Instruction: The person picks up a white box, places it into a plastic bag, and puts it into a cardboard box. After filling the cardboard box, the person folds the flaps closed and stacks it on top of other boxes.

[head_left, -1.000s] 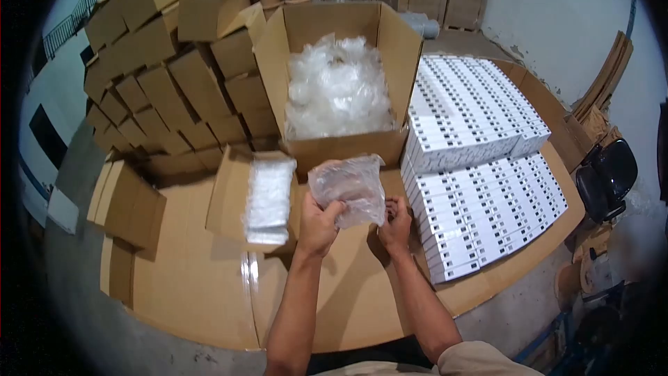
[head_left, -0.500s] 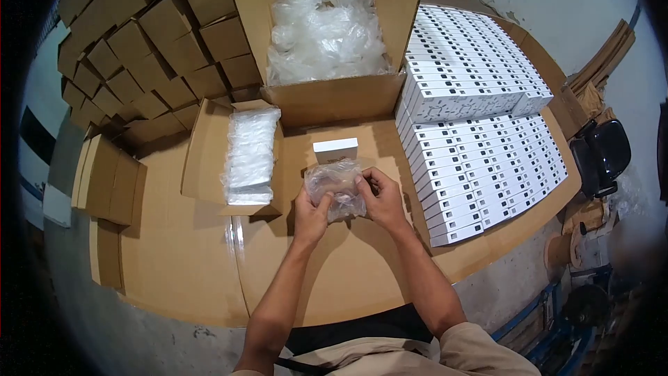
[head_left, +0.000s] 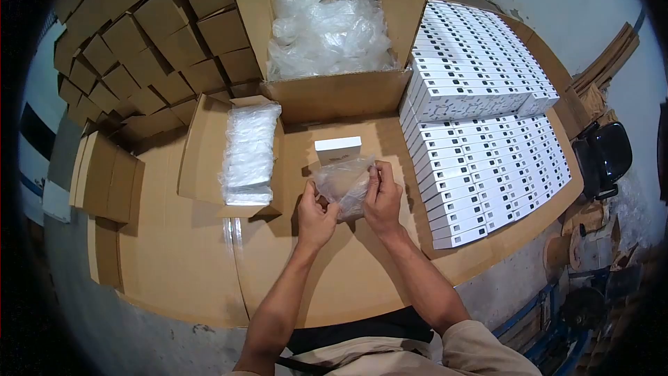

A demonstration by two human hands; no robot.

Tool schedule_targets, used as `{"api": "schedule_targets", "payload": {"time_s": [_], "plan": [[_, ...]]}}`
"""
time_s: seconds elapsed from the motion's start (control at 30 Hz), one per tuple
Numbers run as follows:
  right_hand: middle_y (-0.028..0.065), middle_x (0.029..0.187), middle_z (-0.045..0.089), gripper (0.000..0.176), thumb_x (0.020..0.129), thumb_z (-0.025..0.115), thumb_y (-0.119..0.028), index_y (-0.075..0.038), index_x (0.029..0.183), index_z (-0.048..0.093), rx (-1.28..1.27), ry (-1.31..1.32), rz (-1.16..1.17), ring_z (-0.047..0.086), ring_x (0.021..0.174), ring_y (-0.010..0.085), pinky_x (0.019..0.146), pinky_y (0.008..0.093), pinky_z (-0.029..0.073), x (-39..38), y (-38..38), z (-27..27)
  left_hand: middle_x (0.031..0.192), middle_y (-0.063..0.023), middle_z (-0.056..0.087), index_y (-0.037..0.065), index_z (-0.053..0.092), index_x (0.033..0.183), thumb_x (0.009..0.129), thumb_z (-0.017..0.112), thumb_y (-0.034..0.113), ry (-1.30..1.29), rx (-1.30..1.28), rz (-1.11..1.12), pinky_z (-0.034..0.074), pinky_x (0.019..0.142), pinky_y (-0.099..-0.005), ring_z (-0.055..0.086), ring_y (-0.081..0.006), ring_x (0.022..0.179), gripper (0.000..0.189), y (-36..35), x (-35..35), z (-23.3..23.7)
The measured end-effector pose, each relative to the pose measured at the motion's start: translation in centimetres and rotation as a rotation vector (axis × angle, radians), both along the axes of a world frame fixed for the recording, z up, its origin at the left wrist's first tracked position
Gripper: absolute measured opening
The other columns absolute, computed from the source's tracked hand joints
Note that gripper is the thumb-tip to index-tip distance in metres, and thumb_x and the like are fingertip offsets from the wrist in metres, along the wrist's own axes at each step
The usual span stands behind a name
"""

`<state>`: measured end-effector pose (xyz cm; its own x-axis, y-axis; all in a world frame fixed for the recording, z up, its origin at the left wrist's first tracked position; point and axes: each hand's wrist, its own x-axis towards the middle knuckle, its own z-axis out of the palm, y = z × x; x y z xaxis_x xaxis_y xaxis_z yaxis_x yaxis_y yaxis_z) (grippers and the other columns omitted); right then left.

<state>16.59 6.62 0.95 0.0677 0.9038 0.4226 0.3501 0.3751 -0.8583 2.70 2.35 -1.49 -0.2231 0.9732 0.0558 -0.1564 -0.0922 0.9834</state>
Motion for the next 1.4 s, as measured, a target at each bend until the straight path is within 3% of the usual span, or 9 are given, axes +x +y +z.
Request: {"api": "schedule_targets", "payload": {"time_s": [0.23, 0.33, 0.4, 0.53, 0.9, 1.0, 1.1, 1.23, 1.4], "plan": [[0.0222, 0.067, 0.061, 0.013, 0.109, 0.047, -0.011, -0.001, 0.107, 0.055, 0.106, -0.036, -0.074, 0.067, 0.061, 0.0400, 0.051, 0.0451, 0.046, 0.8, 0.9, -0.3, 0.107, -0.0048, 0.059, 0.001, 0.054, 0.121, 0.085, 0.055, -0.017, -0.093, 0.020, 0.009, 0.052, 0.080, -0.0232, 0.059, -0.0080, 0.091, 0.040, 0.3, -1.6, -1.3], [0.0223, 0.068, 0.062, 0.014, 0.109, 0.047, -0.012, -0.001, 0.108, 0.054, 0.084, -0.034, -0.059, 0.068, 0.061, 0.0403, 0.051, 0.0452, 0.046, 0.8, 1.0, -0.4, 0.098, -0.0022, 0.060, 0.002, 0.057, 0.118, 0.094, 0.057, -0.006, -0.181, -0.066, 0.012, 0.049, 0.073, -0.0211, 0.057, -0.0061, 0.083, 0.026, -0.2, -1.5, 0.3], [0.0222, 0.068, 0.062, 0.014, 0.109, 0.047, -0.013, -0.001, 0.108, 0.054, 0.098, -0.050, -0.050, 0.068, 0.062, 0.0402, 0.052, 0.0448, 0.047, 0.4, 0.7, -0.4, 0.090, -0.0001, 0.058, 0.002, 0.059, 0.115, 0.100, 0.058, 0.005, -0.055, -0.037, 0.021, 0.047, 0.068, -0.0215, 0.055, -0.0057, 0.079, 0.016, -0.2, -1.1, 0.4], [0.0216, 0.068, 0.063, 0.012, 0.108, 0.048, -0.011, -0.002, 0.107, 0.055, 0.024, -0.068, 0.023, 0.069, 0.062, 0.0395, 0.052, 0.0449, 0.048, 0.2, 0.1, -0.2, 0.081, 0.0019, 0.056, 0.001, 0.062, 0.108, 0.108, 0.056, 0.021, 0.181, -0.004, 0.164, 0.044, 0.065, -0.0238, 0.050, -0.0057, 0.075, 0.021, 0.0, -0.5, -0.5], [0.0230, 0.073, 0.064, 0.011, 0.105, 0.053, -0.009, -0.001, 0.111, 0.053, 0.008, -0.109, 0.166, 0.070, 0.064, 0.0388, 0.053, 0.0453, 0.051, -0.9, -0.7, -1.4, 0.096, -0.0092, 0.063, -0.002, 0.059, 0.110, 0.109, 0.041, 0.011, 0.206, 0.049, 0.508, 0.048, 0.083, -0.0320, 0.058, -0.0158, 0.089, 0.022, 0.9, -0.3, -0.3], [0.0161, 0.080, 0.068, 0.017, 0.106, 0.055, -0.015, 0.000, 0.114, 0.055, -0.159, 0.002, 0.237, 0.072, 0.075, 0.0252, 0.064, 0.0391, 0.054, -0.9, -0.8, 0.2, 0.095, -0.0115, 0.064, -0.002, 0.060, 0.110, 0.108, 0.042, 0.012, 0.305, 0.100, 0.526, 0.049, 0.083, -0.0328, 0.060, -0.0172, 0.091, 0.022, 0.8, -0.5, 0.4], [0.0056, 0.087, 0.067, 0.024, 0.108, 0.057, -0.022, 0.001, 0.112, 0.059, -0.245, 0.356, 0.368, 0.063, 0.086, 0.0119, 0.075, 0.0320, 0.051, -1.2, 0.1, -0.9, 0.092, -0.0115, 0.066, -0.002, 0.060, 0.111, 0.108, 0.043, 0.015, 0.321, 0.081, 0.469, 0.050, 0.080, -0.0338, 0.061, -0.0177, 0.086, 0.024, 0.2, -0.4, 1.5], [-0.0010, 0.087, 0.062, 0.028, 0.109, 0.056, -0.026, 0.001, 0.104, 0.063, -0.355, 0.463, 0.390, 0.053, 0.085, 0.0073, 0.075, 0.0271, 0.048, -0.6, 0.3, -0.7, 0.084, -0.0078, 0.065, -0.002, 0.062, 0.108, 0.109, 0.048, 0.022, 0.341, 0.208, 0.425, 0.049, 0.071, -0.0330, 0.059, -0.0157, 0.076, 0.028, 0.3, 0.0, 1.0], [0.0004, 0.076, 0.056, 0.028, 0.110, 0.054, -0.025, -0.001, 0.097, 0.061, -0.215, 0.346, 0.204, 0.049, 0.073, 0.0070, 0.065, 0.0280, 0.044, -1.1, 0.2, -1.2, 0.081, -0.0027, 0.061, -0.002, 0.065, 0.096, 0.108, 0.053, 0.025, 0.281, -0.006, 0.349, 0.046, 0.066, -0.0300, 0.053, -0.0104, 0.074, 0.032, 0.3, -0.7, 0.5]]}}
